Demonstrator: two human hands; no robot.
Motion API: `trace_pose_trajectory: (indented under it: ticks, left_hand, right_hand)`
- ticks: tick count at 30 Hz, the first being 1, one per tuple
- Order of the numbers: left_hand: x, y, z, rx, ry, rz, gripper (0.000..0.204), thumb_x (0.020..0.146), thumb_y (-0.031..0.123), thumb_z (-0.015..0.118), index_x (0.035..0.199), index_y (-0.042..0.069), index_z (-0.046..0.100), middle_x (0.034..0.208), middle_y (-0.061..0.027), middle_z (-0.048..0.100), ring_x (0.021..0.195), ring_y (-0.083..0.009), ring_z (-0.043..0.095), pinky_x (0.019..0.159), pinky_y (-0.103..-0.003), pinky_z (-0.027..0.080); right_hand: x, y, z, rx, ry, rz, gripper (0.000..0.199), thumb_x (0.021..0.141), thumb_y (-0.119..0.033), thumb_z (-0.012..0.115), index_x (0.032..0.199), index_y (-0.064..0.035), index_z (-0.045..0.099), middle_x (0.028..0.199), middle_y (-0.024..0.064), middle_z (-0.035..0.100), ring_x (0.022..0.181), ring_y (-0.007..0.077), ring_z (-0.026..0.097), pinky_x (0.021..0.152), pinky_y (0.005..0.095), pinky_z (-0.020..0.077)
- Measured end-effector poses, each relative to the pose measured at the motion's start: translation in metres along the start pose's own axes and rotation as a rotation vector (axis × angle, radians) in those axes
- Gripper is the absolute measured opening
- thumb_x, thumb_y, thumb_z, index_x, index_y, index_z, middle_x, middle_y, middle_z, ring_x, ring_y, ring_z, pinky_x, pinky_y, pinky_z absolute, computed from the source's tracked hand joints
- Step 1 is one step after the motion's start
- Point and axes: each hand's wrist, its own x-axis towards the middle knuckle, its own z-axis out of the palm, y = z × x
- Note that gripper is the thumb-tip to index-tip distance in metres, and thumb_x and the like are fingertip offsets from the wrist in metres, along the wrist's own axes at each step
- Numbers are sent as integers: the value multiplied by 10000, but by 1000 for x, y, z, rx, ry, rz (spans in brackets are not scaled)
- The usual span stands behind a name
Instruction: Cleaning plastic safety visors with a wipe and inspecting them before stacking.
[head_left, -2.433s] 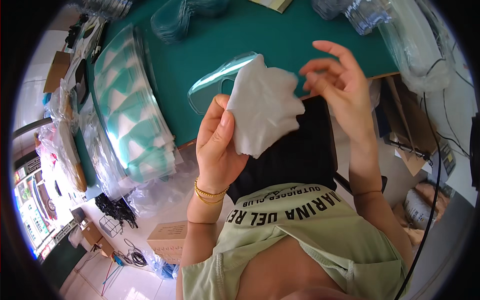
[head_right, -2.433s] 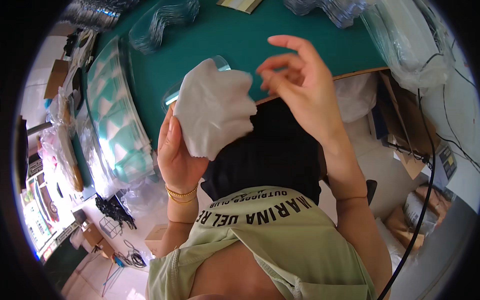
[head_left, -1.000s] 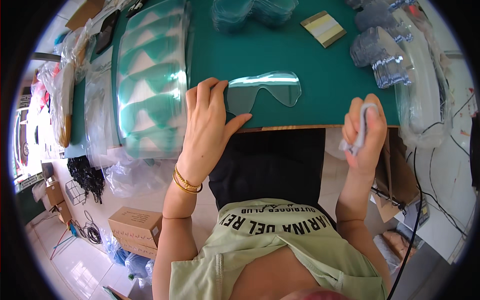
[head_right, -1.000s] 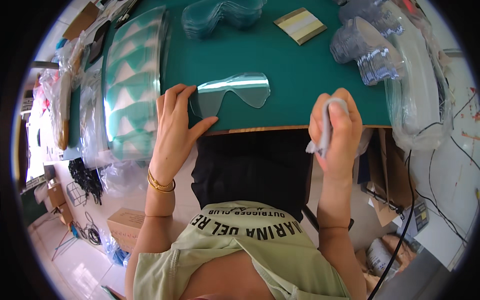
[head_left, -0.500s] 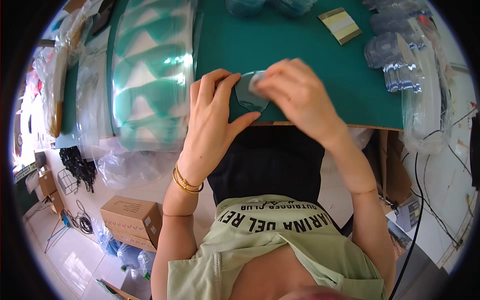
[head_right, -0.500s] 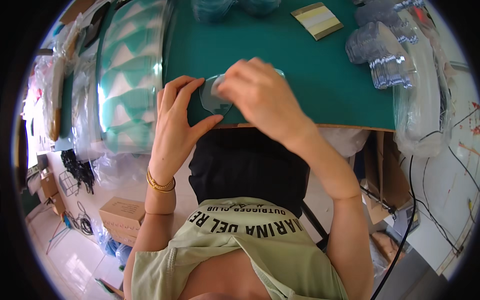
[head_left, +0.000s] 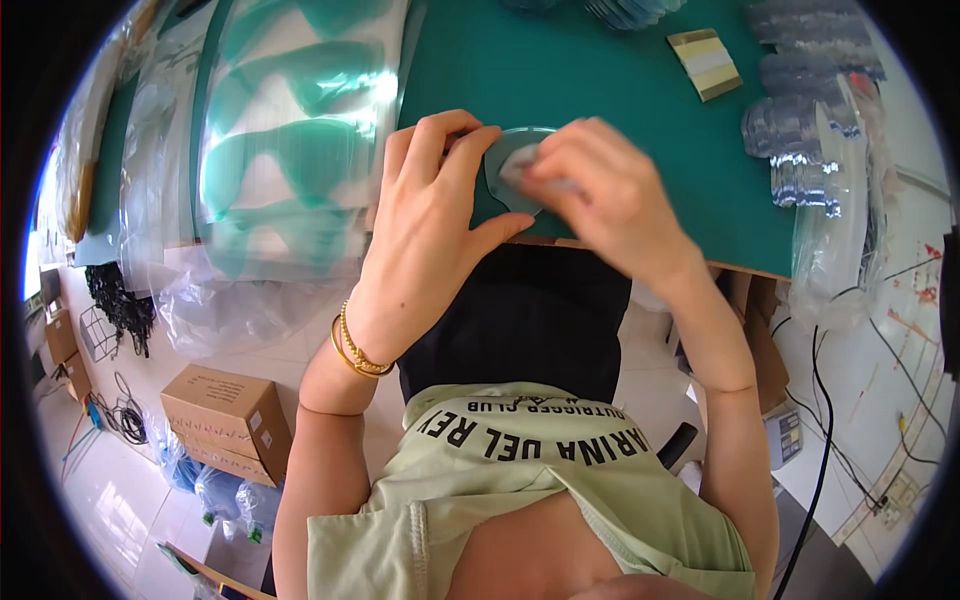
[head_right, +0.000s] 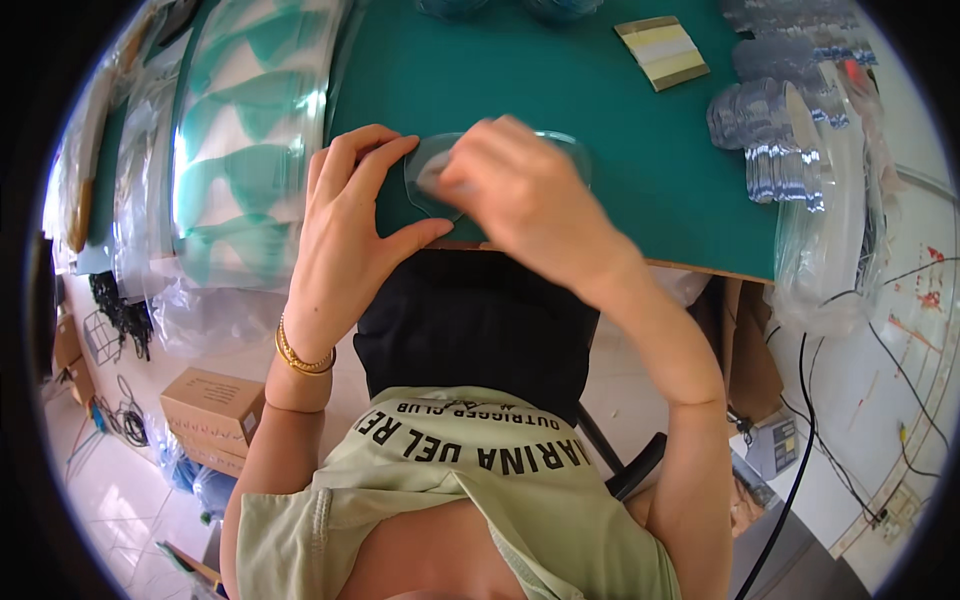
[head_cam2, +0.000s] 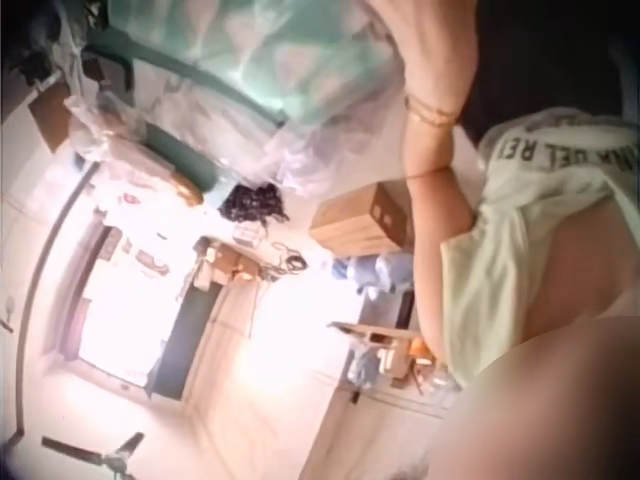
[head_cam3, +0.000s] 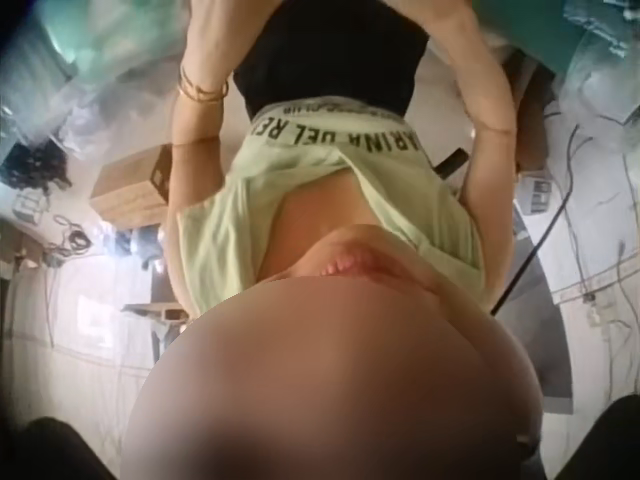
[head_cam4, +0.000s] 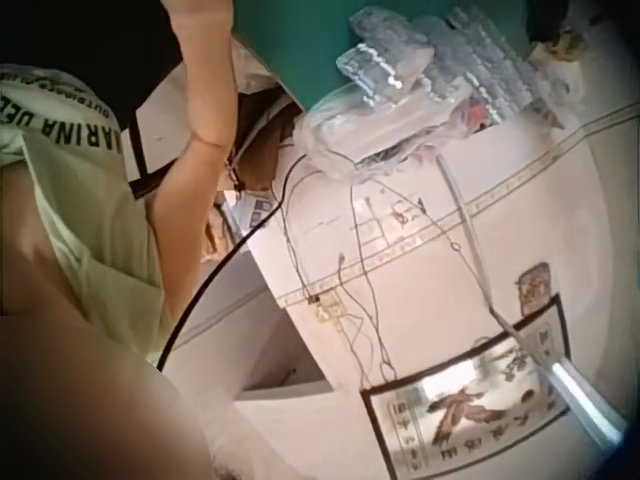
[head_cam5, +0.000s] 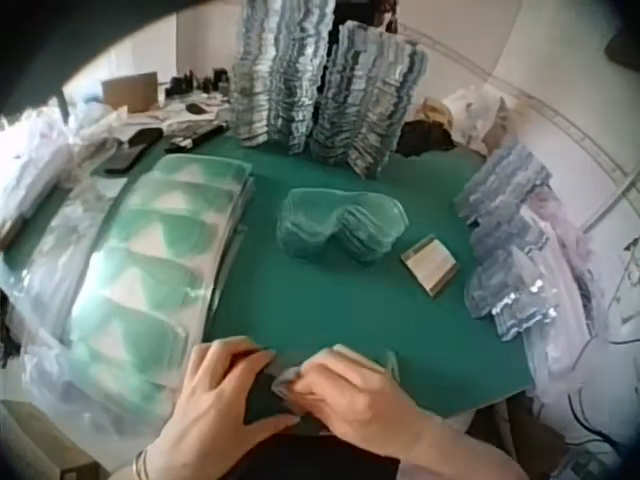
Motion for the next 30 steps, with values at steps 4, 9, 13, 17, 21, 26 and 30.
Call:
trace_pose_trajectory:
  ticks: [4, 9, 13, 17, 21, 26, 30]
  left_hand:
    - [-1, 2, 0, 12, 10, -25, 611, 663, 116, 850, 1220, 1, 629, 1233, -90, 557, 1133, -303, 509, 974, -385, 446]
    - [0, 1, -1, 18, 10, -26, 612, 654, 116, 853, 1218, 11, 639, 1232, -86, 560, 1137, -297, 512, 976, -386, 446]
    - [0, 3, -1, 3, 4, -62, 619, 652, 113, 853, 1223, 5, 640, 1232, -82, 561, 1138, -293, 515, 981, -384, 447]
    - [2, 5, -2, 7, 5, -49, 608, 651, 111, 854, 1211, -5, 647, 1233, -80, 561, 1143, -288, 515, 983, -377, 447]
    - [1, 7, 0, -12, 10, -60, 601, 649, 107, 855, 1202, -12, 652, 1234, -81, 562, 1142, -286, 516, 984, -376, 447]
    - [0, 6, -1, -3, -1, -69, 611, 655, 125, 860, 1212, -13, 651, 1235, -85, 563, 1148, -289, 515, 985, -381, 449]
    - [-1, 2, 0, -5, 5, -57, 609, 662, 124, 857, 1213, -28, 646, 1233, -89, 562, 1150, -289, 519, 987, -377, 447]
  right_hand:
    - [9, 4, 6, -54, 44, -18, 181, 758, -22, 778, 829, -16, 611, 853, 79, 598, 802, 264, 575, 693, 358, 481]
    - [-2, 3, -7, -101, 7, -3, 173, 773, -32, 767, 848, -27, 610, 869, 77, 599, 809, 266, 564, 689, 362, 475]
    - [8, -6, 14, -15, 24, -54, 184, 766, -62, 773, 839, -37, 606, 864, 61, 588, 812, 264, 546, 727, 366, 459]
    - [6, 16, -4, -218, 173, 70, 135, 786, -75, 764, 800, -55, 631, 811, 56, 607, 815, 265, 559, 737, 365, 449]
    - [-4, -5, -3, -208, 32, -50, 137, 804, -67, 746, 827, -59, 611, 868, 40, 605, 822, 240, 555, 762, 356, 410]
    - [10, 2, 10, -264, 102, -39, 153, 806, -145, 764, 811, -106, 616, 848, 15, 597, 827, 216, 562, 744, 348, 376]
    - [-27, 28, -36, -367, 97, 116, 136, 813, -142, 760, 822, -80, 640, 840, 26, 624, 814, 220, 568, 758, 348, 373]
